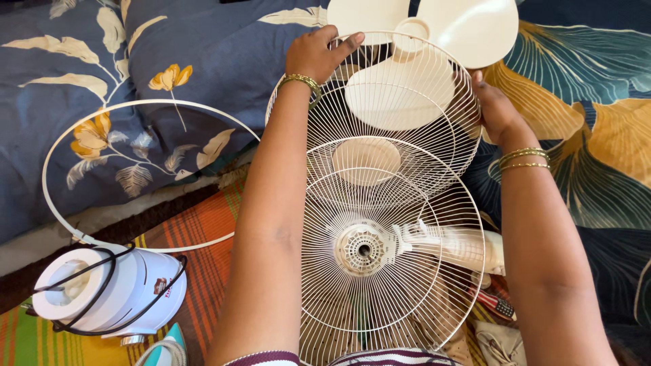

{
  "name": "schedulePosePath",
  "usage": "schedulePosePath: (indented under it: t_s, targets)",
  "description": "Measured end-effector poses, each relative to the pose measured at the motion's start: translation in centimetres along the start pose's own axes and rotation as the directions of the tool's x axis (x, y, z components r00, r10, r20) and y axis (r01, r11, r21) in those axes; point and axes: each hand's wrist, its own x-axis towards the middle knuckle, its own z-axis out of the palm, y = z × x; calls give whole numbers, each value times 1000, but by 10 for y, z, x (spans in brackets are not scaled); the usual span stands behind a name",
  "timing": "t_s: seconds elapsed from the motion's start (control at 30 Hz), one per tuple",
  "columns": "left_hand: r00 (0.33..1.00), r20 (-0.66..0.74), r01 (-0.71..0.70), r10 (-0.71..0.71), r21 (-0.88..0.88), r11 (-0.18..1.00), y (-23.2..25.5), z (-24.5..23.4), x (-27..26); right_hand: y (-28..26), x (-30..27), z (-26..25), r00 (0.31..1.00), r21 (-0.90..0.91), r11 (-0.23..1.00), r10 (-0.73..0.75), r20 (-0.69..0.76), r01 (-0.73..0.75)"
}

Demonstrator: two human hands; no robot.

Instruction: The person disassembles a white pedestal fan while sitting on the floor. They remove the front grill, wipe the fan blades with a cloth, detach the blades from the motor, and clean the central motor housing.

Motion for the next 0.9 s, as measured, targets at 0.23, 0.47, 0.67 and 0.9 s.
schedulePosePath:
  t_s: [0.23,0.47,0.67,0.9]
  targets:
    - [1000,-15,-22,22,-10,1000,-4,6,2,15,22,-9,978,-67,982,168,-120,-177]
    - [1000,15,27,-27,19,999,-1,6,3,15,18,-5,988,-26,994,106,-108,-109]
    - [996,58,68,-69,16,998,0,7,3,-1,1,5,997,-14,997,71,-25,-71]
    - [998,-59,-2,3,1,1000,-10,8,2,-23,2,5,976,-62,990,133,172,-124]
